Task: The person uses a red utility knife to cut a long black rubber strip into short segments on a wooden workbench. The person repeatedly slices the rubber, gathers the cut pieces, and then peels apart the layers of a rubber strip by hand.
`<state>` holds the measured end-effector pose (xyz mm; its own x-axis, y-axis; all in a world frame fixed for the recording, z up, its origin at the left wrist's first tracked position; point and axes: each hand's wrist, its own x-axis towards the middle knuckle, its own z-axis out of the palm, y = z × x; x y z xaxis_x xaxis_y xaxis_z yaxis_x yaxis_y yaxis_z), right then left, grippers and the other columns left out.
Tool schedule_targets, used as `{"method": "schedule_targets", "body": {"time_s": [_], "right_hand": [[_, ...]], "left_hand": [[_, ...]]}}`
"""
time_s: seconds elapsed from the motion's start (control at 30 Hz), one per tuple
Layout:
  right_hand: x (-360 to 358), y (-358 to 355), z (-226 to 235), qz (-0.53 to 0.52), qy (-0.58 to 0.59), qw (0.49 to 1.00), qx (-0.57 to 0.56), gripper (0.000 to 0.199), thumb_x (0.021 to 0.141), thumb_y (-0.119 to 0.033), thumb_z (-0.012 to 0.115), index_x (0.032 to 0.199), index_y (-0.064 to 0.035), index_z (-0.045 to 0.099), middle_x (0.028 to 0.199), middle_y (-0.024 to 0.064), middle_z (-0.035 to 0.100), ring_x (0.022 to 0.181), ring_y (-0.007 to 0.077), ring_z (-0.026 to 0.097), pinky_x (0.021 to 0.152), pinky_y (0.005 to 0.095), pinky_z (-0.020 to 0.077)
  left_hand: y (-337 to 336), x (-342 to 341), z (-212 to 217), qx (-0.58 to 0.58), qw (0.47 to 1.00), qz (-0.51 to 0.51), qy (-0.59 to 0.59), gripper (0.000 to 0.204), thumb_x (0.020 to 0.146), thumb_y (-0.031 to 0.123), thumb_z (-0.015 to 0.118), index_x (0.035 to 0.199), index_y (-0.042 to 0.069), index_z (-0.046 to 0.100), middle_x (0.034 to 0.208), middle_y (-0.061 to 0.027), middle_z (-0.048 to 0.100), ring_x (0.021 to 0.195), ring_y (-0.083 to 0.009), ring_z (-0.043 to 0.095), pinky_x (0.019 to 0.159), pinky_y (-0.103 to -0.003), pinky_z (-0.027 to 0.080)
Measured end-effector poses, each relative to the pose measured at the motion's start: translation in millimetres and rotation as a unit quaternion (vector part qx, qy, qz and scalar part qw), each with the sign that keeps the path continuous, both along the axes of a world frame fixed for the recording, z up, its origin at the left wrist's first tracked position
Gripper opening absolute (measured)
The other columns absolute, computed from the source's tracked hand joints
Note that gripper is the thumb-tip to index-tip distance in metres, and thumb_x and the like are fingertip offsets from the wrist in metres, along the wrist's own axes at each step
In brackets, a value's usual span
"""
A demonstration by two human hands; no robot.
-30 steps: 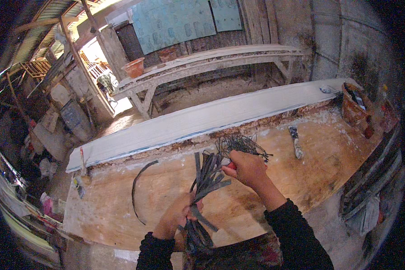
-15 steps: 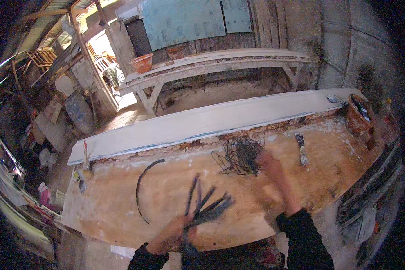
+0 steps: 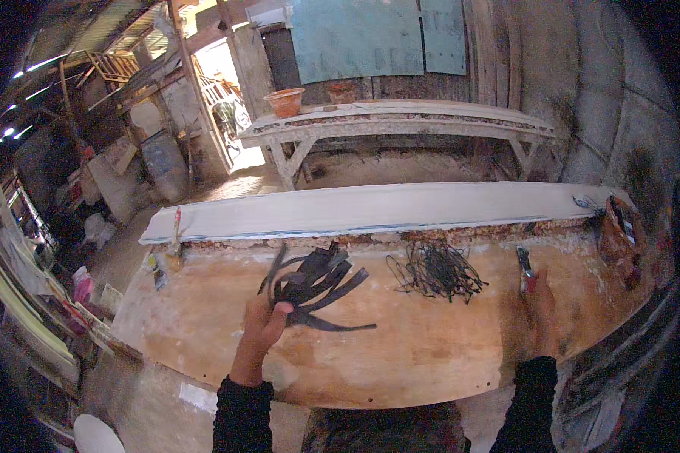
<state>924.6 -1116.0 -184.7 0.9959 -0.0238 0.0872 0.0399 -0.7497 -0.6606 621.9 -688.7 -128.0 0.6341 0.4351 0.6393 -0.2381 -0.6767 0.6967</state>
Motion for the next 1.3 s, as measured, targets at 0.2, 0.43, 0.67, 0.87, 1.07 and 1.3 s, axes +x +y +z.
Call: {"method": "schedule_targets", "body": {"time_s": [0.2,0.43,0.67,0.87,1.07,1.3], "right_hand": [[-7,8,-13,0.010,-0.059,0.997,-0.058,0.026,0.077,-0.020,0.055,0.094,-0.0017,0.046,0.087,0.0200,0.056,0.082,0.0367,0.054,0.068,0.0422,0.0420],[26,-34,-65,-0.026,-0.176,0.969,-0.171,0.036,0.075,-0.023,0.056,0.105,-0.0042,0.047,0.093,0.0180,0.055,0.088,0.0350,0.052,0.074,0.0408,0.0423],[-34,33,14,0.079,-0.189,0.972,-0.119,0.042,0.069,-0.015,0.064,0.108,-0.0078,0.050,0.103,0.0164,0.050,0.102,0.0347,0.045,0.086,0.0414,0.0377],[-67,125,40,0.225,-0.282,0.930,-0.067,0.033,0.067,-0.014,0.067,0.098,-0.0072,0.055,0.102,0.0154,0.052,0.099,0.0340,0.047,0.084,0.0413,0.0378],[-86,175,39,0.312,-0.305,0.899,-0.033,0.033,0.065,-0.017,0.068,0.095,-0.0090,0.057,0.100,0.0138,0.052,0.096,0.0322,0.048,0.080,0.0407,0.0387],[-94,207,5,0.357,-0.307,0.881,-0.040,0.027,0.066,-0.013,0.066,0.092,-0.0102,0.058,0.097,0.0102,0.052,0.094,0.0301,0.048,0.079,0.0422,0.0373]], "left_hand": [[13,-16,7,0.134,0.984,0.062,0.097,0.048,0.073,0.049,0.059,0.088,0.003,0.059,0.069,-0.0122,0.059,0.065,-0.0224,0.060,0.056,-0.032,0.044],[29,-25,21,-0.180,0.979,0.096,0.014,0.038,0.077,0.044,0.058,0.075,0.006,0.051,0.056,-0.0020,0.047,0.048,-0.0148,0.047,0.044,-0.029,0.039],[38,-20,33,-0.385,0.906,0.022,0.176,0.028,0.083,0.036,0.054,0.072,0.012,0.043,0.054,0.0042,0.036,0.043,-0.0064,0.035,0.038,-0.022,0.031],[99,11,-37,-0.137,0.951,0.083,0.265,0.031,0.080,0.030,0.057,0.091,0.001,0.053,0.063,-0.0023,0.048,0.050,-0.0124,0.046,0.045,-0.027,0.040],[134,23,-50,-0.051,0.924,0.053,0.376,0.028,0.080,0.021,0.055,0.099,0.000,0.056,0.080,-0.0118,0.059,0.065,-0.0158,0.056,0.057,-0.031,0.045],[155,16,-57,-0.139,0.905,0.055,0.399,0.021,0.075,0.017,0.060,0.088,0.000,0.061,0.078,-0.0116,0.063,0.069,-0.0183,0.058,0.064,-0.033,0.045]]}}
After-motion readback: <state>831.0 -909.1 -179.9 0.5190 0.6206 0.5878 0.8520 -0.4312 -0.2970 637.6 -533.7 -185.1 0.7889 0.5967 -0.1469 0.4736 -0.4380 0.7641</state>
